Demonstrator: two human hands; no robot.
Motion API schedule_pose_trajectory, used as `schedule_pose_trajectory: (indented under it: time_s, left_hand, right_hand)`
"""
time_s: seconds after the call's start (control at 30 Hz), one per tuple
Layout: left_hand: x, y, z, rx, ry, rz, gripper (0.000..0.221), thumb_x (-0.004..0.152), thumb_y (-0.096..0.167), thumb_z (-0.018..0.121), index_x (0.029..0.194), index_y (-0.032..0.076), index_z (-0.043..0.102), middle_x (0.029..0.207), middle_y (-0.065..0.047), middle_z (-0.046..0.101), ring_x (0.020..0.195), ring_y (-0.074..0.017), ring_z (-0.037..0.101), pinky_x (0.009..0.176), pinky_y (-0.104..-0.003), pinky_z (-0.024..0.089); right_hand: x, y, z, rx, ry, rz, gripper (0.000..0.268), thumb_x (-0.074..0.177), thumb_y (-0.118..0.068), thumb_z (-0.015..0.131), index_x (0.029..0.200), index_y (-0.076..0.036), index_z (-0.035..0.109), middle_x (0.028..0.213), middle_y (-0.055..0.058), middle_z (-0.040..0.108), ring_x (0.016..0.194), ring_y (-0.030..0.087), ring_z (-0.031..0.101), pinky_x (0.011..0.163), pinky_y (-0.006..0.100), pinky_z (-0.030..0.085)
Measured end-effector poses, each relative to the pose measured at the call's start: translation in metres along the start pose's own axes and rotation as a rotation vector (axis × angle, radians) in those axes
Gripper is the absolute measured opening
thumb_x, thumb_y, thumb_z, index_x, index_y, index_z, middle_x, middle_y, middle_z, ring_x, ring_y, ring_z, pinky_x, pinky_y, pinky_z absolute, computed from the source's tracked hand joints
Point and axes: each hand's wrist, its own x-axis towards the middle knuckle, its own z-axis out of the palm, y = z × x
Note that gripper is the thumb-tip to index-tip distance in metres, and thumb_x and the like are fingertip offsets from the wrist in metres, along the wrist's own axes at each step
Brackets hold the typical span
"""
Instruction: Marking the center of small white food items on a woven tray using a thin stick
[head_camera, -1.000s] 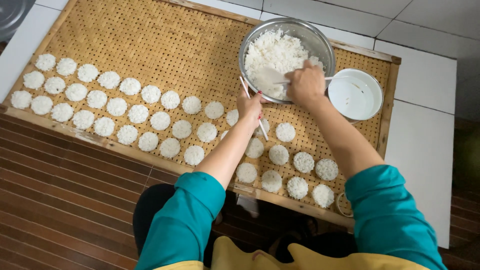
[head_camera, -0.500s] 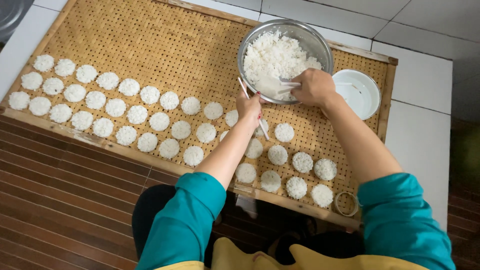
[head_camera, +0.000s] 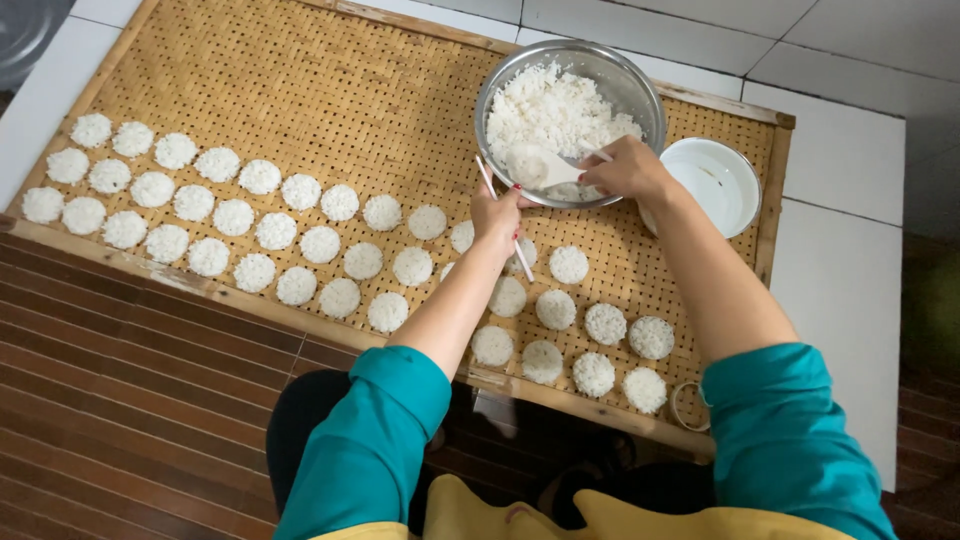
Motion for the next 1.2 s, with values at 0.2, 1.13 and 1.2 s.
schedule_pose_trajectory:
  time_s: [0.2,1.13,1.2]
  left_hand:
    - [-0.002,0.002,0.000,0.017,-0.004,0.046,0.062,0.100,0.012,0.054,0.157,0.018,0.033,0.086,-0.027,0.076,0.033,-0.0082,0.040,0.026,-0.019,0.030]
    - [-0.213,-0.069,-0.036,-0.191,-0.418,0.289,0.045,0.111,0.033,0.037,0.112,-0.001,0.067,0.080,-0.011,0.066,0.053,-0.0138,0.058,0.042,-0.023,0.052]
    - [-0.228,-0.083,-0.023,-0.074,-0.525,0.419,0.053,0.110,0.040,0.031,0.113,-0.004,0.060,0.086,-0.014,0.064,0.063,-0.0191,0.066,0.055,-0.026,0.060]
  right_hand:
    - [-0.022,0.003,-0.024,0.073,-0.006,0.019,0.035,0.070,-0.039,0.076,0.102,-0.026,0.082,0.067,0.010,0.072,0.083,0.026,0.072,0.078,0.037,0.053]
    - [-0.374,0.183,-0.050,0.325,0.184,0.251,0.030,0.090,-0.004,0.074,0.120,-0.002,0.078,0.065,0.013,0.062,0.058,0.021,0.052,0.053,0.031,0.038]
    - [-0.399,0.171,-0.049,0.264,0.223,0.320,0.032,0.089,-0.005,0.073,0.120,-0.007,0.079,0.063,0.012,0.061,0.052,0.020,0.047,0.047,0.032,0.034]
